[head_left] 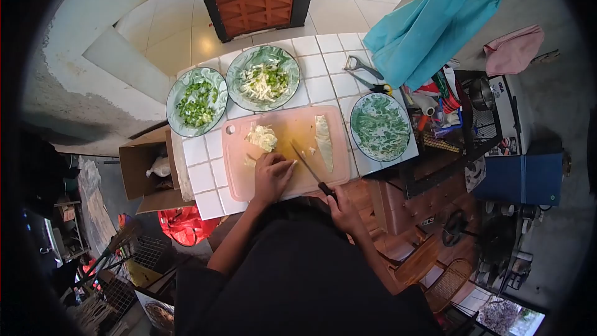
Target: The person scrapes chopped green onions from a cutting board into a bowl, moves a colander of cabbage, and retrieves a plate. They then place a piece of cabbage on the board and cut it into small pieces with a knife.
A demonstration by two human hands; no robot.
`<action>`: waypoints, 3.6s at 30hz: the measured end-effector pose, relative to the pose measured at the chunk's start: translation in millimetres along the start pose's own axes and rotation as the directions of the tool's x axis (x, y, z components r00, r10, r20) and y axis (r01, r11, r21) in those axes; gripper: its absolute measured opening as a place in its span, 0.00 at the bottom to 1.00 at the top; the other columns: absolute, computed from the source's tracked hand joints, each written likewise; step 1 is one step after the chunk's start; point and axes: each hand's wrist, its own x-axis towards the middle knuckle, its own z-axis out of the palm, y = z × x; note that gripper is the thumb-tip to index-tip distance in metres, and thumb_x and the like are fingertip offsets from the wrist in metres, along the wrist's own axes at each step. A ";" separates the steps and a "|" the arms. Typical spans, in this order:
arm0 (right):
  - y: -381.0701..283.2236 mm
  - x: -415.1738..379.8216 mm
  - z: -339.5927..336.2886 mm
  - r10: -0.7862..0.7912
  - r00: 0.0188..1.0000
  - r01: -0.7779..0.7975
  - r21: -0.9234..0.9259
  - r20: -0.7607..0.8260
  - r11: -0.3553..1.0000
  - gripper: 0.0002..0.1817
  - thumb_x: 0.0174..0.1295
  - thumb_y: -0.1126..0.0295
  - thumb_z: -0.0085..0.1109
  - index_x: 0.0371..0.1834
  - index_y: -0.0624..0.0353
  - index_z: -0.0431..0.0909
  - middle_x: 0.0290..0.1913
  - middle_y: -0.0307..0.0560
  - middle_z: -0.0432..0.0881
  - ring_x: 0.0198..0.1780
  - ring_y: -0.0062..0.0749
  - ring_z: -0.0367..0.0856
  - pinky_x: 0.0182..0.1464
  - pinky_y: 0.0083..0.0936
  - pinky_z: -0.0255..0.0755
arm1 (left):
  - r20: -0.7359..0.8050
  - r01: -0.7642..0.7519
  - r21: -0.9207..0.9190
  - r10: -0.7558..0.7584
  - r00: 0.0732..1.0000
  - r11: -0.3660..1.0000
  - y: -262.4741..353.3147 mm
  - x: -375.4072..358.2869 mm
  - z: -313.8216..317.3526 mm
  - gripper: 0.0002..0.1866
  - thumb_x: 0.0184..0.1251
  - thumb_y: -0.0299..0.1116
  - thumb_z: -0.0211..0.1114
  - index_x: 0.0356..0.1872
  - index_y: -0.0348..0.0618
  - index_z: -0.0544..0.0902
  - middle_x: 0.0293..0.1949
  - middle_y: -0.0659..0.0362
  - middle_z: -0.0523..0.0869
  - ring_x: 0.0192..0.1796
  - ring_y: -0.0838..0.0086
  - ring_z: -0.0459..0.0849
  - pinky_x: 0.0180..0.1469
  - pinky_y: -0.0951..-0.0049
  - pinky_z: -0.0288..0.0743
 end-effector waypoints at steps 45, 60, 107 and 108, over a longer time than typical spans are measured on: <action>-28.2 -8.5 17.3 0.168 0.986 -0.168 -0.080 -0.006 0.983 0.17 0.77 0.59 0.44 0.50 0.63 0.74 0.41 0.69 0.83 0.44 0.70 0.80 0.45 0.55 0.72 | -0.014 -0.111 0.040 0.111 0.994 0.993 -1.4 7.4 6.6 0.06 0.56 0.26 0.73 0.35 0.40 0.88 0.37 0.59 0.86 0.45 0.64 0.82 0.47 0.64 0.70; -29.0 1.5 29.1 0.236 0.971 -0.205 -0.355 0.046 0.912 0.15 0.78 0.57 0.41 0.45 0.59 0.68 0.30 0.69 0.82 0.36 0.72 0.81 0.38 0.61 0.72 | 0.029 -0.097 0.007 0.097 0.995 0.995 -4.3 6.4 4.6 0.08 0.54 0.26 0.73 0.37 0.42 0.89 0.38 0.58 0.88 0.47 0.62 0.83 0.51 0.64 0.71; -26.0 -11.2 29.0 0.124 0.992 -0.115 -0.355 0.002 0.928 0.16 0.78 0.56 0.42 0.44 0.59 0.68 0.28 0.67 0.81 0.33 0.68 0.82 0.33 0.59 0.74 | -0.009 -0.024 -0.078 0.023 1.000 0.997 -11.6 1.7 4.5 0.06 0.55 0.25 0.75 0.34 0.39 0.89 0.36 0.55 0.89 0.48 0.60 0.84 0.54 0.64 0.75; -26.1 -11.3 29.7 0.125 0.992 -0.116 -0.354 0.002 0.928 0.16 0.78 0.56 0.42 0.44 0.59 0.68 0.28 0.67 0.81 0.33 0.68 0.82 0.33 0.59 0.74 | -0.015 -0.023 -0.074 0.022 1.000 0.997 -11.7 1.3 4.6 0.06 0.55 0.25 0.75 0.34 0.39 0.89 0.36 0.55 0.89 0.47 0.60 0.84 0.54 0.64 0.75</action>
